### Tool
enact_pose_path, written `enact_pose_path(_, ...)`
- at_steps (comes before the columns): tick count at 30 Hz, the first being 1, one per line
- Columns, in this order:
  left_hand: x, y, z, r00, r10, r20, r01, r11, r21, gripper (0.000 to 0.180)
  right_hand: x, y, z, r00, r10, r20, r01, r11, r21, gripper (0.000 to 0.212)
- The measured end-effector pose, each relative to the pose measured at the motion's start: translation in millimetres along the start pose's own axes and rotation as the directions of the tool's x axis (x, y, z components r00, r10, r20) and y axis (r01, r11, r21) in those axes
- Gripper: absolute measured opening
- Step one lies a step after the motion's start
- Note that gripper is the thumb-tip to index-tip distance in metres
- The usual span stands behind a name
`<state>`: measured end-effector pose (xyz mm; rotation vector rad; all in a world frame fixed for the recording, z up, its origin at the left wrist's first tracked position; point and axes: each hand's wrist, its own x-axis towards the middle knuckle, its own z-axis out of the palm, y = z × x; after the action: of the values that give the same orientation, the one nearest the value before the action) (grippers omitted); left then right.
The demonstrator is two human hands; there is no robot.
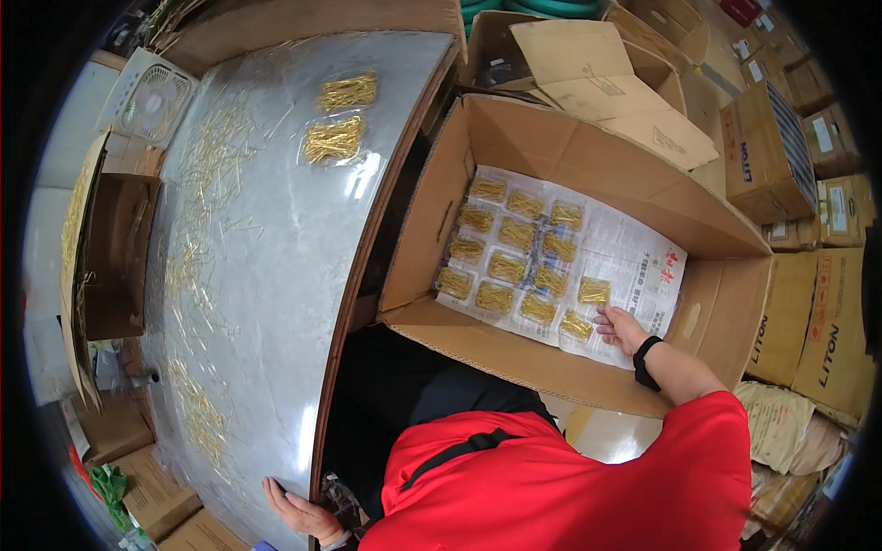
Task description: The recorder sorts small gold-colored metal pins from cardboard sheets, gathers them into small groups, packs them into plastic bags, and places the bags into a shipping box.
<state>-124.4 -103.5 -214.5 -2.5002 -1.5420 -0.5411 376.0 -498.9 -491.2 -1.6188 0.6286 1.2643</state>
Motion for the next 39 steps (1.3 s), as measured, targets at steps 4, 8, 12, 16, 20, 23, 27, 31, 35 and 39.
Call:
enact_pose_path(4,0,2,0,1.0,-0.012,0.005,0.012,1.0,-0.011,0.045,-2,0,3,1.0,-0.018,-0.014,0.017,0.997,-0.076,0.033)
enact_pose_path(8,0,3,-2,1.0,-0.014,0.009,0.014,1.0,-0.001,0.045,-6,0,14,1.0,0.017,0.022,-0.011,0.971,-0.239,0.033)
enact_pose_path(12,0,0,0,1.0,-0.011,0.007,0.011,1.0,-0.006,0.045,-1,4,9,0.998,0.003,0.066,0.012,0.973,-0.23,0.026)
enact_pose_path(16,-1,0,0,1.0,-0.016,0.003,0.016,1.0,-0.017,0.044,0,5,10,0.991,0.021,0.132,0.006,0.979,-0.206,0.022)
enact_pose_path(20,-1,-1,-1,1.0,-0.014,0.01,0.014,1.0,-0.009,0.045,10,8,0,0.996,-0.063,0.067,0.083,0.922,-0.378,0.028)
enact_pose_path(23,-2,-4,1,1.0,-0.013,0.019,0.014,1.0,-0.014,0.046,8,2,-2,0.993,-0.106,0.056,0.12,0.868,-0.483,0.029)
enact_pose_path(27,-1,-3,2,1.0,-0.016,0.025,0.017,1.0,-0.02,0.046,0,-1,1,0.994,-0.104,0.019,0.101,0.89,-0.445,0.024)
enact_pose_path(31,-2,-6,0,1.0,0.004,0.019,-0.004,1.0,-0.007,0.046,-31,-39,15,0.979,-0.188,-0.08,0.085,0.732,-0.676,0.018)
enact_pose_path(35,-2,-4,-1,1.0,-0.012,0.014,0.012,1.0,-0.008,0.046,-22,-57,19,0.784,-0.618,0.065,0.312,0.301,-0.901,0.017)
enact_pose_path(39,-1,-1,-1,1.0,-0.018,0.02,0.018,1.0,-0.004,0.046,-17,-68,38,0.681,-0.718,0.144,0.369,0.167,-0.914,0.021)
